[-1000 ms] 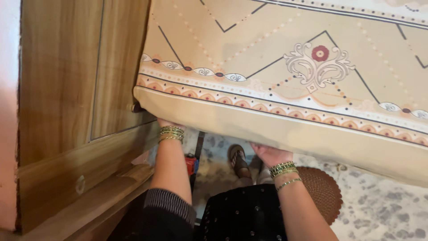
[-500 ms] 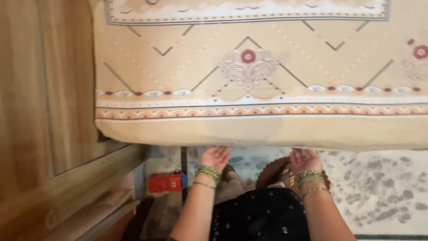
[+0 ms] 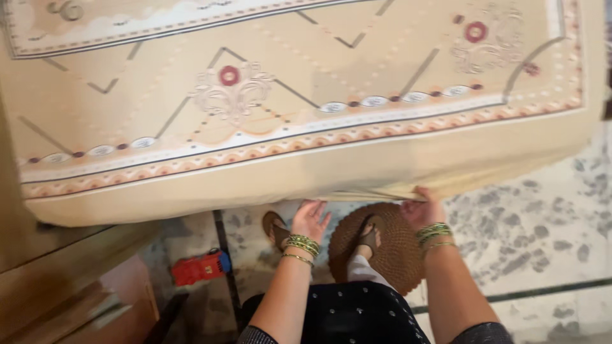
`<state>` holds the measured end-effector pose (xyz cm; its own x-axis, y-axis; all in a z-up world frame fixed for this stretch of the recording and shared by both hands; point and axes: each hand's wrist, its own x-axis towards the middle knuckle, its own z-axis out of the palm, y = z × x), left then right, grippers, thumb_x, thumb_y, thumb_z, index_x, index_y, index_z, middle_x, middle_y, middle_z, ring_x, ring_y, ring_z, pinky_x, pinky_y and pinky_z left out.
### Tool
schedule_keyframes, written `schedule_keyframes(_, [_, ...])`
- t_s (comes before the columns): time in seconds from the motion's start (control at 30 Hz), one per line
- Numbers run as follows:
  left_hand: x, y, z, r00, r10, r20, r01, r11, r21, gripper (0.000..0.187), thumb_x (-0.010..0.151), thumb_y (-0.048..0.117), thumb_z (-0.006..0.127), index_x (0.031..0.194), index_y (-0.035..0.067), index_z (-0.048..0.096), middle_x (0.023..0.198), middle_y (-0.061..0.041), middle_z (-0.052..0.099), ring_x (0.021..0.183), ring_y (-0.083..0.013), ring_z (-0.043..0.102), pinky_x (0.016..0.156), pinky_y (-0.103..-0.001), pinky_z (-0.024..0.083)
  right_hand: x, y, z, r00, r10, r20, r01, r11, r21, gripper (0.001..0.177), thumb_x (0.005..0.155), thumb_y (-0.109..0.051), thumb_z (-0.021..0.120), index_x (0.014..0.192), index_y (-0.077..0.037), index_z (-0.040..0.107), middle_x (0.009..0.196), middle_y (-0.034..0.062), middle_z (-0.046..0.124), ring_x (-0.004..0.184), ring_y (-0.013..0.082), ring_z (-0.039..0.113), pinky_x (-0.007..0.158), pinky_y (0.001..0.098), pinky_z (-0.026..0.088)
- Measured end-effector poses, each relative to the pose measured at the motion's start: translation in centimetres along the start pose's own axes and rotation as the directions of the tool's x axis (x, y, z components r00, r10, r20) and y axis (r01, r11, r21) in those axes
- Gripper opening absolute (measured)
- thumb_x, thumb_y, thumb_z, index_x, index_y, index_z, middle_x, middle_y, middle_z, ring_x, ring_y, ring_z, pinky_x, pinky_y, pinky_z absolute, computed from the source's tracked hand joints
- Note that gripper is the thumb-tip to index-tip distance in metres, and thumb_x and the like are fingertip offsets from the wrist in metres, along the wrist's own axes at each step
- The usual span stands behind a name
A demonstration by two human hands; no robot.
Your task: The person spreads a bedsheet over a mattress, tucks its edges underneath the mattress by hand, and smooths the surface.
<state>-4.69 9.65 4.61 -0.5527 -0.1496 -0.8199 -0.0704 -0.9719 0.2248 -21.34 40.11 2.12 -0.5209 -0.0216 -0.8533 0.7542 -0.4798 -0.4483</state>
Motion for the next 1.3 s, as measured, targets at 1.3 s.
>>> schedule_keyframes(1.3, [6.7,-2.0,-0.2,0.884,0.013,-0.467,0.297,0.756,0.584,0.047,0.087,0.047,0.069,0.130,0.030,0.063,0.126,-0.007,0.061,0.101,-0.0202,0.063,0.084,-0.045,0.053,-2.4,-5.3,3.4,0.879,-0.384,-0.283,0.160,0.796,-0.583,0.063,0.078,-0.027,0.082,0.124,0.011,0.064,0.113,0.0235,0.073,0.091,0.0278,0.072,0.084,0.0413,0.058])
